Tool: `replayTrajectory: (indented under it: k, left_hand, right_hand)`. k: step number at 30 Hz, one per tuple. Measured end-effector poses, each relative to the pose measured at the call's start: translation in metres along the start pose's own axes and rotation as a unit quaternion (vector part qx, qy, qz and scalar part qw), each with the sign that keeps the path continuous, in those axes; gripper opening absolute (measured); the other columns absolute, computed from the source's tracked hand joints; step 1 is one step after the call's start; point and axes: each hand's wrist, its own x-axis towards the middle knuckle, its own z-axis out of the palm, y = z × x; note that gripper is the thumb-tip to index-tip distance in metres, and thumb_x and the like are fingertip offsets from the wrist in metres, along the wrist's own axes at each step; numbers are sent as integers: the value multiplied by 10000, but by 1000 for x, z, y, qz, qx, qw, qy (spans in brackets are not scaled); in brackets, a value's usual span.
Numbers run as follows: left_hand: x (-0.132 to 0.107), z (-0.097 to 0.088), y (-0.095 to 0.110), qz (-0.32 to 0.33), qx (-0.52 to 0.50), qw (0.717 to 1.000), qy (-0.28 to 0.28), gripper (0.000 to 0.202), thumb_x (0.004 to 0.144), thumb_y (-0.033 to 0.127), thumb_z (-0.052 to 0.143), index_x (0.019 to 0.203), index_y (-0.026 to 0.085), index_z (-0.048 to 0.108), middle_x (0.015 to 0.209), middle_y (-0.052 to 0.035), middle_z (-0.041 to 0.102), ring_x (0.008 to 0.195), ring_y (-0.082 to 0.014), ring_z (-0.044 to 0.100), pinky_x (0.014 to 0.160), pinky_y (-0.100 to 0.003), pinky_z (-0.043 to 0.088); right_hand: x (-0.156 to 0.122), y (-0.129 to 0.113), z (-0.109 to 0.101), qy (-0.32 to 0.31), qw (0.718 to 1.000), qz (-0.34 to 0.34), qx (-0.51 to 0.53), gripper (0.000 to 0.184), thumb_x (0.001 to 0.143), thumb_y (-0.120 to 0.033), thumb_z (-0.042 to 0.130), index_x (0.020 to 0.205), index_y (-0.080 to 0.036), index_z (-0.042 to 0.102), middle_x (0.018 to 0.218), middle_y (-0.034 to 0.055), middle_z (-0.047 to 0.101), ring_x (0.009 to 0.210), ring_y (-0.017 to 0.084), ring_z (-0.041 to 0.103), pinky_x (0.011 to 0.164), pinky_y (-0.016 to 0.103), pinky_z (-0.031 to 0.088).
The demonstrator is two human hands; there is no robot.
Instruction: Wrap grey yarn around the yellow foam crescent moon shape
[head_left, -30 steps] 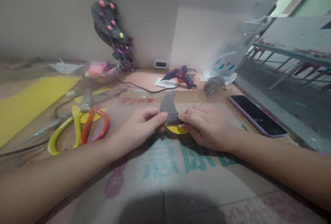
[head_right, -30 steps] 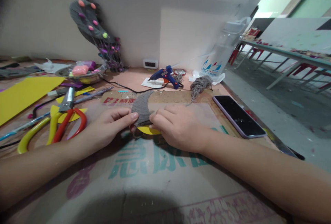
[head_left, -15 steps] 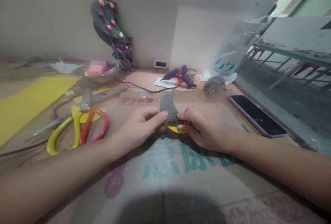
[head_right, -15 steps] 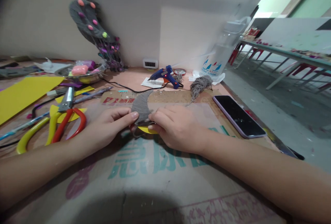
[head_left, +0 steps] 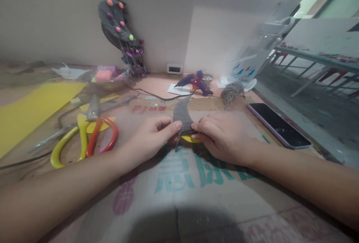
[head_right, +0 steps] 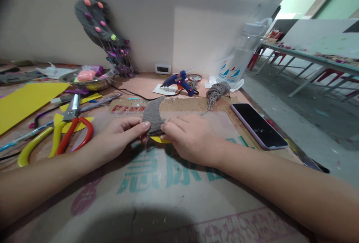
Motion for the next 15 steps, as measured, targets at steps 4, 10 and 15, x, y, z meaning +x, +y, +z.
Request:
replayTrajectory:
  k: [4,10,15]
  left_hand:
    - [1,0,-1,3,-8,1000,-2,370,906,399,481,618,179,554,591,29,542,579,-114,491,567,-229,391]
    - [0,0,-1,0,-4,1000,-2,376,904,411,480,626,172,563,598,24,542,576,-114,484,550,-225,378]
    - [1,0,-1,-3,-16,1000,-7,373,906,401,474,628,167,556,591,35,522,568,-103,465,551,-218,361]
  right_hand:
    - [0,0,1,3,1000,0,1,217,918,-149,419,797,-146,599,633,17,598,586,142,490,541,278,268]
    - [-3,1,1,9,999,22,28,173,919,-184,446,845,-149,598,642,12,608,579,134,509,531,261,285]
    - [-4,2,2,-1,997,53,52,133,890,-201,484,930,-137,593,686,24,619,577,133,509,533,252,312]
